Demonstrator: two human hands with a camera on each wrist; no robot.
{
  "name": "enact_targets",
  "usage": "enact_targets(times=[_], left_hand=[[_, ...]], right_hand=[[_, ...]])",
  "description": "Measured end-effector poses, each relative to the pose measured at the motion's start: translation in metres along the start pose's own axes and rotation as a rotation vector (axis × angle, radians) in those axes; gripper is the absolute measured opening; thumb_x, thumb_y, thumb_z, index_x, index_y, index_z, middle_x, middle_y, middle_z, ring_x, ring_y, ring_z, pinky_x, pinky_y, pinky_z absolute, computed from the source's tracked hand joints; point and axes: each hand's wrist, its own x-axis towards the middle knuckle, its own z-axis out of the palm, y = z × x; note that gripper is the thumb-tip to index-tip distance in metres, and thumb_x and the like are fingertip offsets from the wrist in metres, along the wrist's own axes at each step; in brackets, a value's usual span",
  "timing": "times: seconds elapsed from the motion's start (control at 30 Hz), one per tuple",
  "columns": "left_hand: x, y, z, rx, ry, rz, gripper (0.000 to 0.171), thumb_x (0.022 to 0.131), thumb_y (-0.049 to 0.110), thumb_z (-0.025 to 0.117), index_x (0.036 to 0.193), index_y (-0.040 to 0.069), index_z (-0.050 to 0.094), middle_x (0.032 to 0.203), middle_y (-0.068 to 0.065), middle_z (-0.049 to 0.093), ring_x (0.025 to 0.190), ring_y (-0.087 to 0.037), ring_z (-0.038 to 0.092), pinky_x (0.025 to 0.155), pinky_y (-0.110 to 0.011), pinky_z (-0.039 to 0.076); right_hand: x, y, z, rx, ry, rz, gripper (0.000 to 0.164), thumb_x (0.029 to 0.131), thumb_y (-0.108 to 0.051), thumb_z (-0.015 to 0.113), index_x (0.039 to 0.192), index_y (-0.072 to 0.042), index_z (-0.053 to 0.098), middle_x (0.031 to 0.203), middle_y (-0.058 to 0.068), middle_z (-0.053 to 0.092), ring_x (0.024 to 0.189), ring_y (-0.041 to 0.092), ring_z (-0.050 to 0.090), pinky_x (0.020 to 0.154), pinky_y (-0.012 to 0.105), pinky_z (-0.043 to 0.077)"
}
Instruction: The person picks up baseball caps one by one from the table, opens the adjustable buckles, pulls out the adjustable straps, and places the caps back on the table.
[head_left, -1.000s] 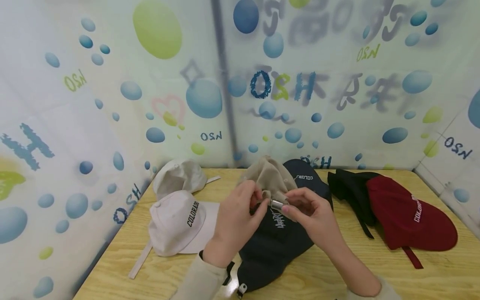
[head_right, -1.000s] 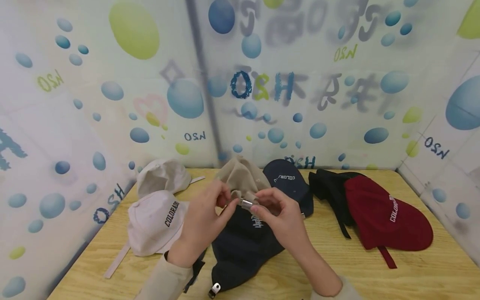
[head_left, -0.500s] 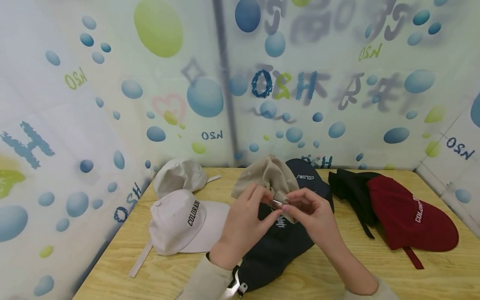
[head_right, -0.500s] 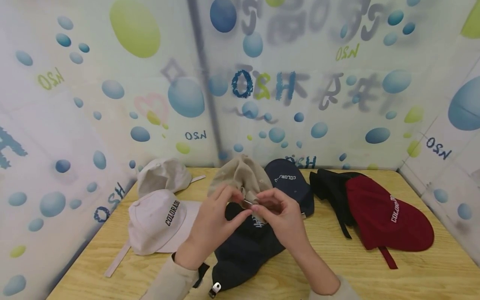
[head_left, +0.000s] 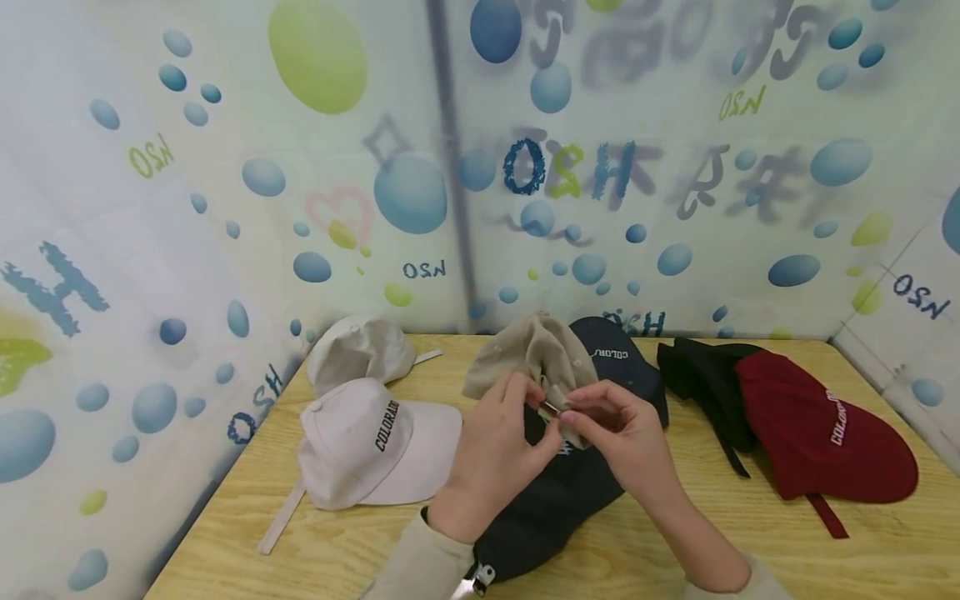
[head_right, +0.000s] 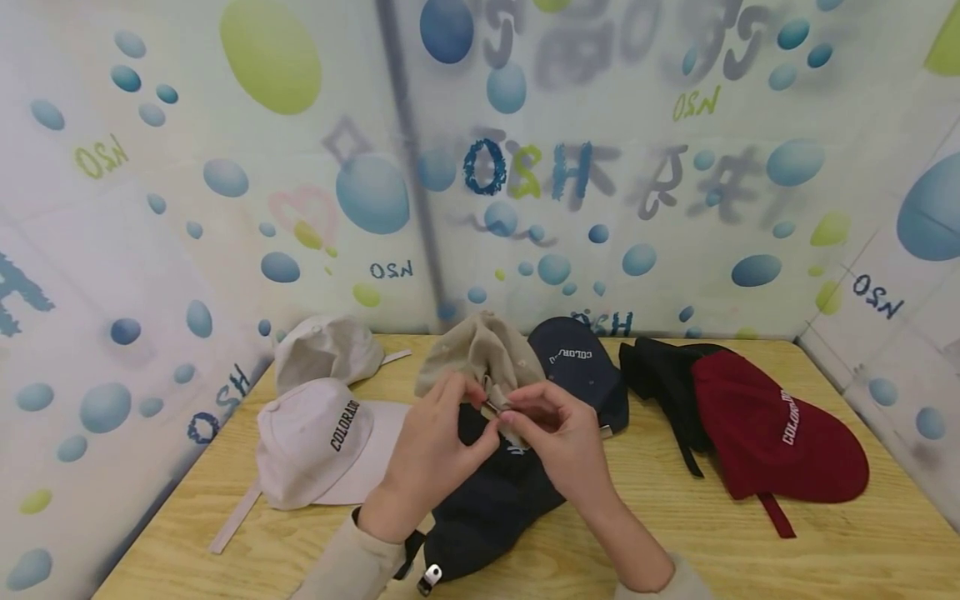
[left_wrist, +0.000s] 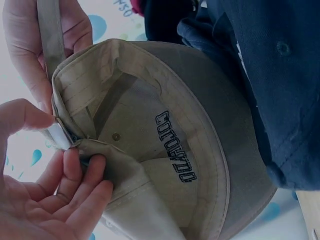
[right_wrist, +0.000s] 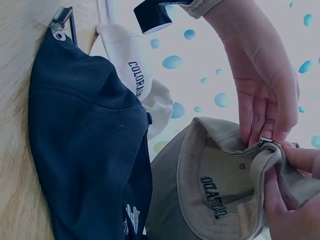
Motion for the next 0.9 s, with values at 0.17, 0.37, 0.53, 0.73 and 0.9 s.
enact_targets(times=[0.17, 0.37, 0.53, 0.73, 0.9], left_hand=[[0.0, 0.002, 0.001, 0.009, -0.007, -0.019, 0.027, 0.083, 0.018, 0.076, 0.101, 0.012, 0.056, 0.092, -0.001, 0.059, 0.07, -0.009, 0.059, 0.06, -0.019, 0.05], [0.0, 0.001, -0.001, -0.002, 0.002, -0.008, 0.024, 0.082, 0.012, 0.074, 0.1, 0.012, 0.058, 0.092, -0.002, 0.062, 0.071, -0.01, 0.061, 0.06, -0.019, 0.051], [0.002, -0.005, -0.004, 0.003, 0.049, 0.033, 0.019, 0.081, 0.004, 0.073, 0.094, 0.014, 0.065, 0.088, 0.001, 0.068, 0.079, -0.009, 0.069, 0.067, -0.022, 0.056], [0.002, -0.01, -0.007, -0.052, 0.029, 0.003, 0.015, 0.084, 0.005, 0.073, 0.093, 0.014, 0.066, 0.088, 0.001, 0.07, 0.081, -0.009, 0.071, 0.072, -0.023, 0.057], [0.002, -0.012, -0.009, -0.128, 0.01, -0.064, 0.015, 0.084, 0.004, 0.073, 0.093, 0.012, 0.065, 0.088, 0.0, 0.069, 0.083, -0.012, 0.071, 0.076, -0.027, 0.059]], right_hand=[[0.0, 0.002, 0.003, -0.023, 0.027, -0.037, 0.013, 0.09, 0.002, 0.069, 0.103, 0.003, 0.067, 0.091, -0.019, 0.073, 0.08, 0.002, 0.07, 0.066, 0.02, 0.057], [0.0, 0.004, 0.004, -0.036, 0.049, -0.062, 0.013, 0.089, 0.003, 0.069, 0.102, 0.002, 0.068, 0.091, -0.018, 0.072, 0.08, 0.001, 0.07, 0.066, 0.02, 0.056], [0.0, 0.005, 0.002, -0.037, 0.042, -0.043, 0.014, 0.089, 0.003, 0.07, 0.102, 0.002, 0.067, 0.09, -0.019, 0.072, 0.078, 0.001, 0.068, 0.066, 0.019, 0.056], [0.001, 0.007, -0.002, 0.006, -0.033, -0.025, 0.014, 0.097, -0.001, 0.061, 0.108, 0.006, 0.064, 0.095, -0.018, 0.071, 0.08, 0.0, 0.066, 0.069, 0.017, 0.055], [0.002, 0.005, -0.003, 0.025, -0.101, 0.006, 0.02, 0.097, -0.001, 0.06, 0.115, 0.007, 0.06, 0.102, -0.02, 0.069, 0.091, 0.0, 0.066, 0.079, 0.017, 0.057]])
